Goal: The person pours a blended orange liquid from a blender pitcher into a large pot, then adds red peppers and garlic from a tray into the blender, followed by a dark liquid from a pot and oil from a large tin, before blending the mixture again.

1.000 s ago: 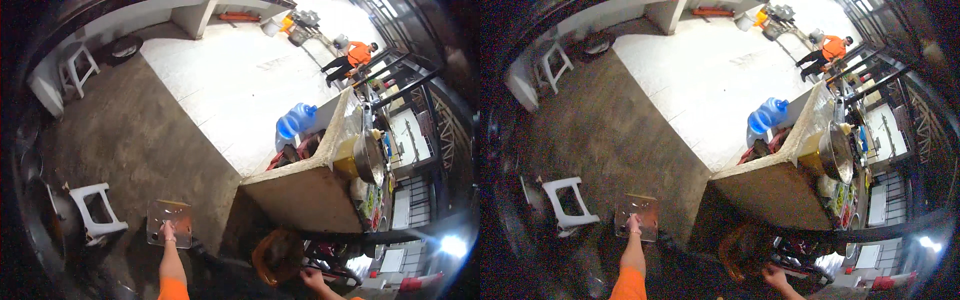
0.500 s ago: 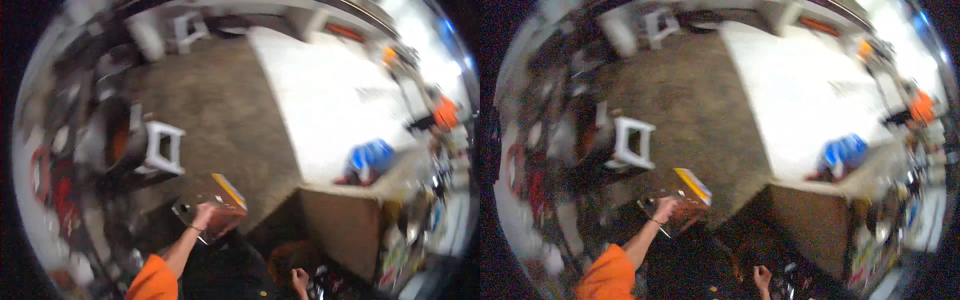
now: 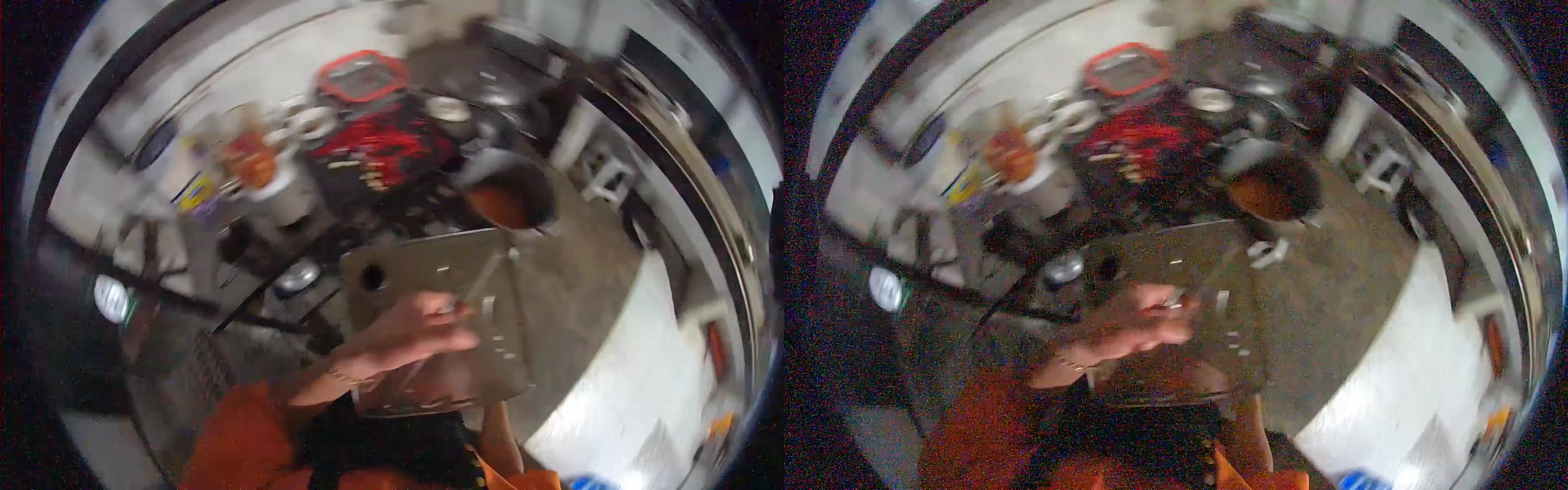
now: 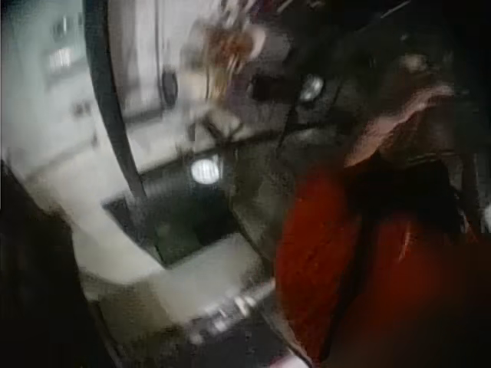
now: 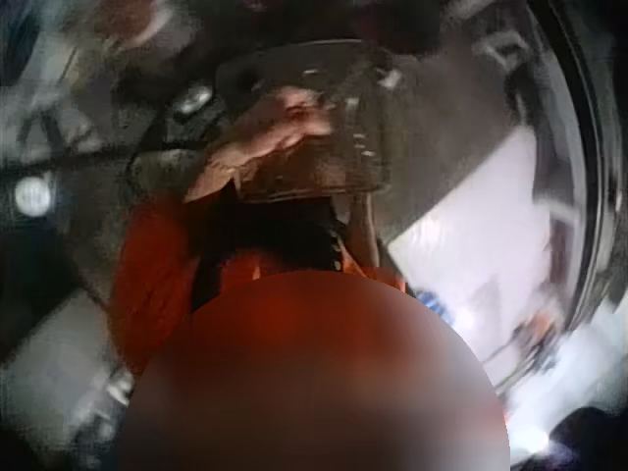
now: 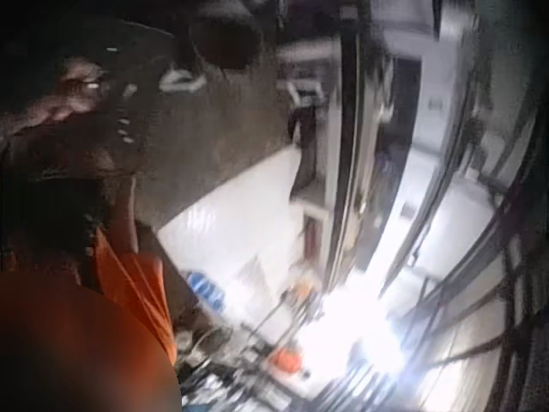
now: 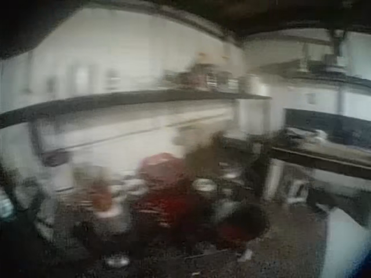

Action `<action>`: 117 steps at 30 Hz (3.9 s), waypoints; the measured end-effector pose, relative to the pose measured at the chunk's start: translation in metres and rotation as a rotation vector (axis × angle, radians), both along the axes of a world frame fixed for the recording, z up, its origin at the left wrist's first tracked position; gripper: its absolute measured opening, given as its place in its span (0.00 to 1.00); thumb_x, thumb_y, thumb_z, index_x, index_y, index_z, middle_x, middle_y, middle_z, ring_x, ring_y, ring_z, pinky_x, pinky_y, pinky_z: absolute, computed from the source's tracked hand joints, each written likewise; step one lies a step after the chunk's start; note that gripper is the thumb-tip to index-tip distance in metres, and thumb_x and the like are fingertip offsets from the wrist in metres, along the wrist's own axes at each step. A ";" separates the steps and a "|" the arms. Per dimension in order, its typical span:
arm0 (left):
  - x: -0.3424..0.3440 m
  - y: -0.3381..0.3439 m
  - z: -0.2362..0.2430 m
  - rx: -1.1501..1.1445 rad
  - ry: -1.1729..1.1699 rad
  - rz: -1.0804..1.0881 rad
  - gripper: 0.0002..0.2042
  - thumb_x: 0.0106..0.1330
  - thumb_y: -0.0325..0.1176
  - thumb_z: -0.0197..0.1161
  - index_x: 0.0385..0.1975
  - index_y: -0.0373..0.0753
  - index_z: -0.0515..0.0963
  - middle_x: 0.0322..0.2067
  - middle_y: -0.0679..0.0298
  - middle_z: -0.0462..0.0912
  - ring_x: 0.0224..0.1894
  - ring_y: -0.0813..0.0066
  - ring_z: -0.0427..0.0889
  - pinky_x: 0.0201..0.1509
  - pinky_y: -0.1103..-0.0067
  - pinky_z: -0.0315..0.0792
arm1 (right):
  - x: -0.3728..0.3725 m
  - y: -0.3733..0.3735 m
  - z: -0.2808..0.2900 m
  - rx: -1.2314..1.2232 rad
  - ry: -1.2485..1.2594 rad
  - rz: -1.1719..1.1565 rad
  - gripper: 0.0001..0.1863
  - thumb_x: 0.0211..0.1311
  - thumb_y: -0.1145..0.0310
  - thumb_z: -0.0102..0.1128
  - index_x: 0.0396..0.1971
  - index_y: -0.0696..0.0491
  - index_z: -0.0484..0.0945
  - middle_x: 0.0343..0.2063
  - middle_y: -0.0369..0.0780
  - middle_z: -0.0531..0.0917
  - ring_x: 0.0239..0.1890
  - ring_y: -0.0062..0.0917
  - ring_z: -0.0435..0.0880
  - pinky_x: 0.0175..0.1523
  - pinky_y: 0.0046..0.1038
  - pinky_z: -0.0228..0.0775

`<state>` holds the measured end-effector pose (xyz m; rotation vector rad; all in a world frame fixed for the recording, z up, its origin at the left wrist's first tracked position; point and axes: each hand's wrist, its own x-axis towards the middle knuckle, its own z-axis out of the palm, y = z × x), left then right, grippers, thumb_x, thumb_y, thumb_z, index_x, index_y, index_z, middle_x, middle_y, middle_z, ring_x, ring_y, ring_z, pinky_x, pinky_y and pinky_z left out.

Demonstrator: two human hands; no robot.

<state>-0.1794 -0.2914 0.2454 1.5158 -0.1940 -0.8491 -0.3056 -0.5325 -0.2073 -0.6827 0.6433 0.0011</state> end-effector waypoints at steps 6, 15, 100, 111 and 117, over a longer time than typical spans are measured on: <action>0.027 0.120 0.062 -0.113 -0.243 0.139 0.20 0.50 0.51 0.63 0.22 0.38 0.72 0.15 0.75 0.64 0.14 0.86 0.60 0.18 0.83 0.53 | 0.056 0.079 0.115 -0.699 -0.249 0.199 0.25 0.59 0.53 0.53 0.51 0.54 0.67 0.44 0.41 0.73 0.42 0.29 0.73 0.47 0.32 0.68; 0.084 0.248 0.003 -0.153 -0.428 0.464 0.21 0.47 0.46 0.63 0.04 0.38 0.66 0.07 0.70 0.62 0.13 0.84 0.60 0.17 0.77 0.55 | 0.114 0.187 0.198 -0.413 -0.280 0.064 0.27 0.53 0.53 0.58 0.51 0.49 0.66 0.46 0.38 0.72 0.47 0.31 0.73 0.50 0.36 0.68; 0.113 0.367 -0.042 -0.386 -0.466 0.537 0.19 0.52 0.49 0.57 0.32 0.38 0.73 0.16 0.58 0.71 0.22 0.66 0.71 0.31 0.71 0.66 | 0.096 0.153 0.405 -0.662 -0.062 0.098 0.36 0.55 0.39 0.38 0.16 0.61 0.78 0.14 0.48 0.77 0.22 0.39 0.76 0.41 0.46 0.68; 0.123 0.357 -0.050 -0.356 -0.379 0.525 0.20 0.48 0.49 0.61 0.21 0.35 0.69 0.11 0.63 0.67 0.17 0.75 0.65 0.23 0.73 0.61 | 0.096 0.104 0.361 -0.592 -0.155 0.020 0.24 0.62 0.57 0.43 0.56 0.50 0.64 0.55 0.42 0.67 0.56 0.36 0.67 0.53 0.49 0.65; 0.117 0.349 -0.042 -0.421 -0.413 0.637 0.21 0.47 0.49 0.61 0.19 0.33 0.71 0.12 0.61 0.69 0.18 0.74 0.66 0.23 0.72 0.62 | 0.090 0.178 0.363 -1.039 -0.159 -0.062 0.29 0.56 0.46 0.46 0.46 0.56 0.71 0.36 0.43 0.75 0.41 0.32 0.74 0.49 0.41 0.68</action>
